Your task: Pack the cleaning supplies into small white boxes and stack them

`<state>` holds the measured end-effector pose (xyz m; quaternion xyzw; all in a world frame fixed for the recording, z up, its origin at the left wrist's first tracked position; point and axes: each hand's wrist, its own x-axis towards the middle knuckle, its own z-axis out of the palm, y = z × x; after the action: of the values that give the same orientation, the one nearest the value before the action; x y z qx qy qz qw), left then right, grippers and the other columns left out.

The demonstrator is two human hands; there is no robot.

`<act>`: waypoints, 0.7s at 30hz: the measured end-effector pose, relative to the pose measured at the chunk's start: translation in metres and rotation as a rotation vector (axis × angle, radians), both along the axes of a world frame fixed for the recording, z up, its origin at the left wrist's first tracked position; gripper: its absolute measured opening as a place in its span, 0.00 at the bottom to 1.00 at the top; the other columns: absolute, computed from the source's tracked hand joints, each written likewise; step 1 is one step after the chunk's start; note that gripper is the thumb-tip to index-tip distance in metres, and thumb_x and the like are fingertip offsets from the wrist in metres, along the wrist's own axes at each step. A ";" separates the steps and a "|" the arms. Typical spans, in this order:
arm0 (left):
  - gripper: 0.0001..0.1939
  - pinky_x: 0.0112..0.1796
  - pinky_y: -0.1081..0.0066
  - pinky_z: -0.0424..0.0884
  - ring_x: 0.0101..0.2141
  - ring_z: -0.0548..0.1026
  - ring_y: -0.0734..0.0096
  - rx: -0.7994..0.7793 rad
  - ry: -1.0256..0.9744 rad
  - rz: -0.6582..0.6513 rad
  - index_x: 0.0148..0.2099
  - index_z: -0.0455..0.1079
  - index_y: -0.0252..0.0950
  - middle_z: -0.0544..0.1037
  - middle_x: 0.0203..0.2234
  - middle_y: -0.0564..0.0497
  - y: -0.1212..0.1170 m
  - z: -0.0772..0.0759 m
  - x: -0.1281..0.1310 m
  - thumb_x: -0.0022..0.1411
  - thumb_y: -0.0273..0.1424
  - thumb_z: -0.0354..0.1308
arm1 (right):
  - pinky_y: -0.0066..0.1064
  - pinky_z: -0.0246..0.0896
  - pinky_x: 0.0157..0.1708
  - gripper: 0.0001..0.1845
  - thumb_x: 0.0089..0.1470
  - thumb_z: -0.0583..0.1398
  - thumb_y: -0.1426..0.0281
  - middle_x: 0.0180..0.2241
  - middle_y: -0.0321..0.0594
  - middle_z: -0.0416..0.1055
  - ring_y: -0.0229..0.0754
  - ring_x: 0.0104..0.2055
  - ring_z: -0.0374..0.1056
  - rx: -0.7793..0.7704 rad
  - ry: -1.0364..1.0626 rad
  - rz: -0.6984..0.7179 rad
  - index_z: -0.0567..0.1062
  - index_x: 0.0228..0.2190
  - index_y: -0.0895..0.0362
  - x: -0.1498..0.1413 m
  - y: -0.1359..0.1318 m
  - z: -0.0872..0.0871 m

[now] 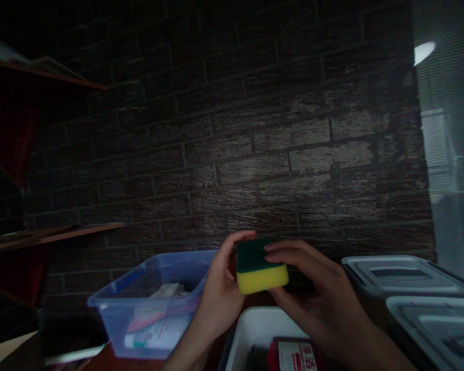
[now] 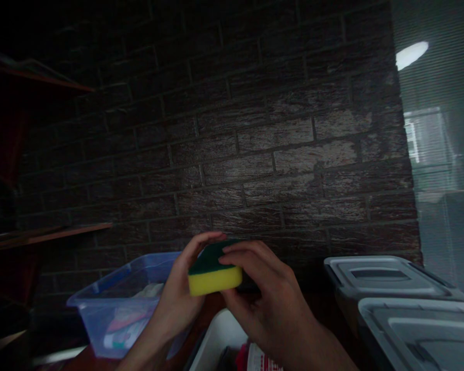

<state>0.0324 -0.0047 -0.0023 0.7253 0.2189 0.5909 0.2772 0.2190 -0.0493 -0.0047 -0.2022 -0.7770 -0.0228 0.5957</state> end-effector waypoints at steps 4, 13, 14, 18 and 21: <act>0.42 0.54 0.57 0.73 0.61 0.70 0.50 -0.120 -0.226 -0.251 0.68 0.60 0.41 0.67 0.66 0.41 0.004 0.005 -0.006 0.49 0.23 0.59 | 0.38 0.62 0.62 0.26 0.54 0.60 0.83 0.58 0.41 0.70 0.45 0.62 0.65 -0.067 0.042 -0.010 0.71 0.51 0.48 0.004 0.008 -0.007; 0.27 0.64 0.57 0.62 0.63 0.69 0.55 -0.400 -0.342 -0.409 0.68 0.63 0.39 0.72 0.63 0.41 -0.001 0.007 -0.004 0.68 0.34 0.59 | 0.51 0.54 0.67 0.15 0.68 0.53 0.77 0.69 0.38 0.58 0.47 0.69 0.58 -0.348 0.218 0.360 0.68 0.48 0.44 0.001 0.015 -0.014; 0.29 0.63 0.58 0.63 0.63 0.69 0.55 -0.401 -0.329 -0.400 0.68 0.63 0.40 0.71 0.63 0.41 -0.003 0.006 -0.003 0.67 0.33 0.61 | 0.51 0.55 0.67 0.13 0.68 0.53 0.75 0.70 0.38 0.57 0.47 0.69 0.59 -0.366 0.230 0.388 0.68 0.47 0.44 0.001 0.015 -0.014; 0.30 0.59 0.65 0.68 0.62 0.70 0.57 -0.284 -0.314 -0.280 0.67 0.64 0.44 0.69 0.65 0.44 -0.007 0.002 -0.003 0.66 0.32 0.64 | 0.51 0.52 0.68 0.13 0.69 0.53 0.71 0.68 0.37 0.60 0.47 0.70 0.57 -0.370 0.254 0.269 0.72 0.49 0.44 0.005 0.020 -0.014; 0.28 0.58 0.66 0.69 0.62 0.70 0.59 -0.133 -0.319 -0.131 0.67 0.63 0.48 0.67 0.66 0.47 -0.010 0.000 -0.003 0.67 0.33 0.63 | 0.48 0.62 0.63 0.18 0.69 0.55 0.66 0.66 0.40 0.64 0.51 0.67 0.61 -0.460 0.321 0.216 0.72 0.57 0.42 0.006 0.019 -0.014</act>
<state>0.0296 -0.0143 -0.0025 0.6154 0.1629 0.6632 0.3936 0.2253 -0.0300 -0.0185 -0.2491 -0.6747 0.2499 0.6483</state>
